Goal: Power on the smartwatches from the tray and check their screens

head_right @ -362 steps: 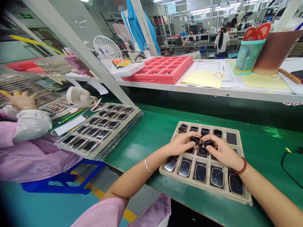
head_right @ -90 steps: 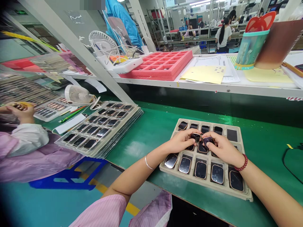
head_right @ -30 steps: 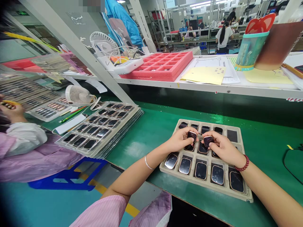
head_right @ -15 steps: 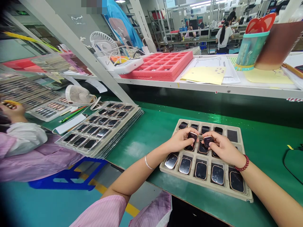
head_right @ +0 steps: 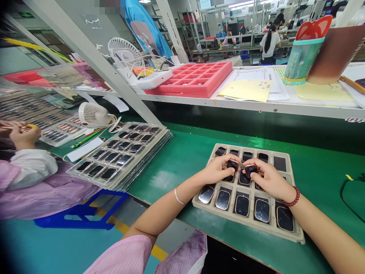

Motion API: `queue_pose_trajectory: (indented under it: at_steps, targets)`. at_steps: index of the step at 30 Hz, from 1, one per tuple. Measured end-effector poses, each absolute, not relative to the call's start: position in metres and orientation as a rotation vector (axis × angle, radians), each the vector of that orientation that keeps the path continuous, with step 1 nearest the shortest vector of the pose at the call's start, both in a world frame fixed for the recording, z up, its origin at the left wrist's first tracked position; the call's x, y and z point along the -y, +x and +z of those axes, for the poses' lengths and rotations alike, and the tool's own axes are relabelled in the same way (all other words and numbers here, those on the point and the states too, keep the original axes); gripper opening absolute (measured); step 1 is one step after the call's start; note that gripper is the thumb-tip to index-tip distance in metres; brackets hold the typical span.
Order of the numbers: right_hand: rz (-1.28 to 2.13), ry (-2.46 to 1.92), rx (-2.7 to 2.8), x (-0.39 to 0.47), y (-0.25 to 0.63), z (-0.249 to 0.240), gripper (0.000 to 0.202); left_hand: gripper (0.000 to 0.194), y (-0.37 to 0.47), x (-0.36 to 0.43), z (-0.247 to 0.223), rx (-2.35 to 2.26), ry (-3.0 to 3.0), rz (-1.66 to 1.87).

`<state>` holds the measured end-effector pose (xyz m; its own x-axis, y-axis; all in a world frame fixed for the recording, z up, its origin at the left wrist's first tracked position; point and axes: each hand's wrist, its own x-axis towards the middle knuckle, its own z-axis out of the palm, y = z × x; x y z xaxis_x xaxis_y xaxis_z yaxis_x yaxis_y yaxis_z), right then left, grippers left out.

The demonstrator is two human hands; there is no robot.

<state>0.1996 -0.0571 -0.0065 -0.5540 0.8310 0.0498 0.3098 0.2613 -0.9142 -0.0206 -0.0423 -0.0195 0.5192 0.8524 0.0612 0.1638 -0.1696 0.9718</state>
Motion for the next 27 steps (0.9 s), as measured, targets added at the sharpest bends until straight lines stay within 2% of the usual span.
queue_pose_trajectory:
  at_steps: [27]
  targets:
    - [1.258,-1.034,2.008,0.0559,0.2009,-0.0110,0.027,0.031,-0.0226,0.0430,-0.0186,-0.917,1.826,0.733]
